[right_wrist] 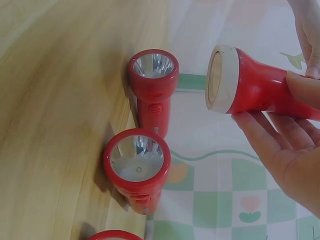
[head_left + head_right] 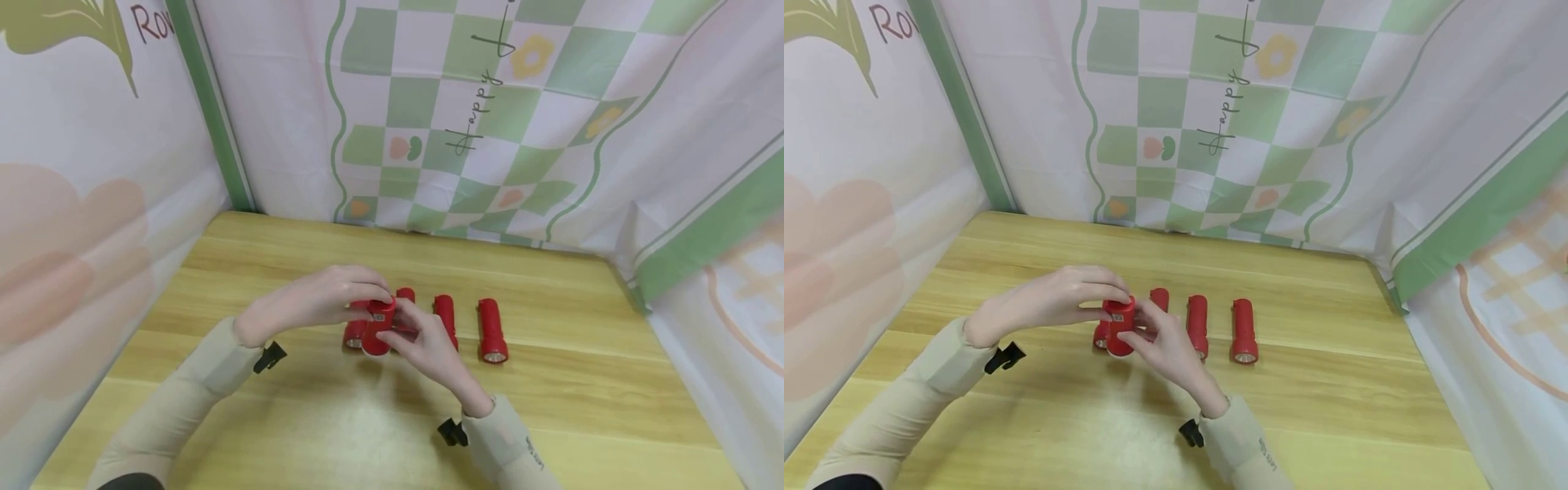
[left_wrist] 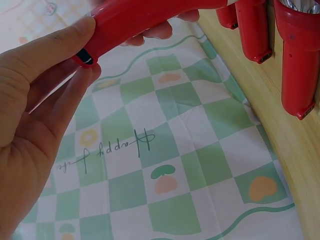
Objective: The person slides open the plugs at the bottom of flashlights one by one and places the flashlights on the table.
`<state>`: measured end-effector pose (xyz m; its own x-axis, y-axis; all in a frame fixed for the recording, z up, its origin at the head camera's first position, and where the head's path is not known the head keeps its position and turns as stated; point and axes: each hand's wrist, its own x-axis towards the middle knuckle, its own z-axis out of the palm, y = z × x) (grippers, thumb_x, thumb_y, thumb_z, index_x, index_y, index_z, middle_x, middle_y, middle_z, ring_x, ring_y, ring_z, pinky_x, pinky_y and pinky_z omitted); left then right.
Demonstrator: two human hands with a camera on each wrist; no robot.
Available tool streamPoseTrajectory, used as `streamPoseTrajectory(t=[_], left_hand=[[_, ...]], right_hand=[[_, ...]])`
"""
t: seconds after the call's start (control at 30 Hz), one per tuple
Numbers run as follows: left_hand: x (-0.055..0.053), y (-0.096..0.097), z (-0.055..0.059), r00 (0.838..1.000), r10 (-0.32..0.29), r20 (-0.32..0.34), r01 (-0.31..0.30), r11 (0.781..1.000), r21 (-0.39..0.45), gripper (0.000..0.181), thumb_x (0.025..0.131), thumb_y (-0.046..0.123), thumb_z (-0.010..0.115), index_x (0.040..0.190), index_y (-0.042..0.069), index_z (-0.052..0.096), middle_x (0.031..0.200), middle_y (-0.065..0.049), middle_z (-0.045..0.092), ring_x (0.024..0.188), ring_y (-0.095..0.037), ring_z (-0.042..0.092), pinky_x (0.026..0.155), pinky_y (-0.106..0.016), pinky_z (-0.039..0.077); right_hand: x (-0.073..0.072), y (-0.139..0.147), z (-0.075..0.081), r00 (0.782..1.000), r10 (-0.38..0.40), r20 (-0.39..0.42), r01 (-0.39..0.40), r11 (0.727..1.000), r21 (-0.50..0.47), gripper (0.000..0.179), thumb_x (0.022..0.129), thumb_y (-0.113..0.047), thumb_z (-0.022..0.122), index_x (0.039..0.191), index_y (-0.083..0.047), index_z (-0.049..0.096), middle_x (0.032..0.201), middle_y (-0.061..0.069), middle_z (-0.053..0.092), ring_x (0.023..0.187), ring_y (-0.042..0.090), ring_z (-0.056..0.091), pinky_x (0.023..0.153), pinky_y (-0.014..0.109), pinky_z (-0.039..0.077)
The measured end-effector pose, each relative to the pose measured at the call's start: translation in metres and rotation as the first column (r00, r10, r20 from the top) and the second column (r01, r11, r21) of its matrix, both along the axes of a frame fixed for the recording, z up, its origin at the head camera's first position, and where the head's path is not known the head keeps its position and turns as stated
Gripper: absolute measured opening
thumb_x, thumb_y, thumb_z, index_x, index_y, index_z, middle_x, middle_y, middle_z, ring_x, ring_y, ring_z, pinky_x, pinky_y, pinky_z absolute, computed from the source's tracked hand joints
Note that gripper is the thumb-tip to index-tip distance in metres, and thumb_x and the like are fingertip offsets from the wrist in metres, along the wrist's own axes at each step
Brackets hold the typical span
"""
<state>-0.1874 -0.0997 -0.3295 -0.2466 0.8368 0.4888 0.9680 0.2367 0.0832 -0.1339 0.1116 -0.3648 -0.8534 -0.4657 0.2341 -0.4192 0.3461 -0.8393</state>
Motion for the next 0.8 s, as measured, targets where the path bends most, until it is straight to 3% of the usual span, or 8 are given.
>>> streamPoseTrajectory(t=[0.33, 0.6, 0.8], left_hand=[[0.0, 0.003, 0.0, 0.999, -0.005, -0.053, 0.007, 1.0, 0.022, 0.031, 0.073, 0.014, 0.08, 0.102, 0.011, 0.068, 0.105, -0.001, 0.068, 0.098, -0.011, 0.063, 0.087, -0.019, 0.054], [0.0, 0.004, 0.002, 0.999, -0.013, -0.049, 0.014, 1.0, 0.02, 0.031, 0.075, 0.019, 0.079, 0.103, 0.01, 0.068, 0.105, -0.001, 0.069, 0.098, -0.012, 0.063, 0.089, -0.022, 0.053], [0.002, 0.004, 0.004, 0.998, 0.016, -0.054, -0.017, 1.0, -0.012, 0.036, 0.077, 0.028, 0.077, 0.106, 0.01, 0.068, 0.107, -0.001, 0.069, 0.1, -0.012, 0.063, 0.091, -0.023, 0.053]], right_hand=[[-0.014, 0.009, -0.032, 1.0, -0.007, -0.013, 0.006, 1.0, -0.022, 0.041, 0.086, -0.017, 0.067, 0.125, -0.018, 0.053, 0.116, 0.003, 0.067, 0.102, 0.015, 0.067, 0.084, 0.028, 0.057], [-0.013, 0.009, -0.034, 0.998, -0.02, -0.054, 0.017, 0.999, -0.041, 0.041, 0.087, -0.02, 0.066, 0.126, -0.02, 0.053, 0.115, 0.003, 0.068, 0.101, 0.015, 0.067, 0.083, 0.026, 0.057], [-0.013, 0.009, -0.036, 0.997, -0.06, -0.045, 0.059, 0.998, -0.024, 0.042, 0.086, -0.021, 0.067, 0.125, -0.025, 0.052, 0.115, 0.0, 0.068, 0.1, 0.012, 0.067, 0.079, 0.023, 0.057]])
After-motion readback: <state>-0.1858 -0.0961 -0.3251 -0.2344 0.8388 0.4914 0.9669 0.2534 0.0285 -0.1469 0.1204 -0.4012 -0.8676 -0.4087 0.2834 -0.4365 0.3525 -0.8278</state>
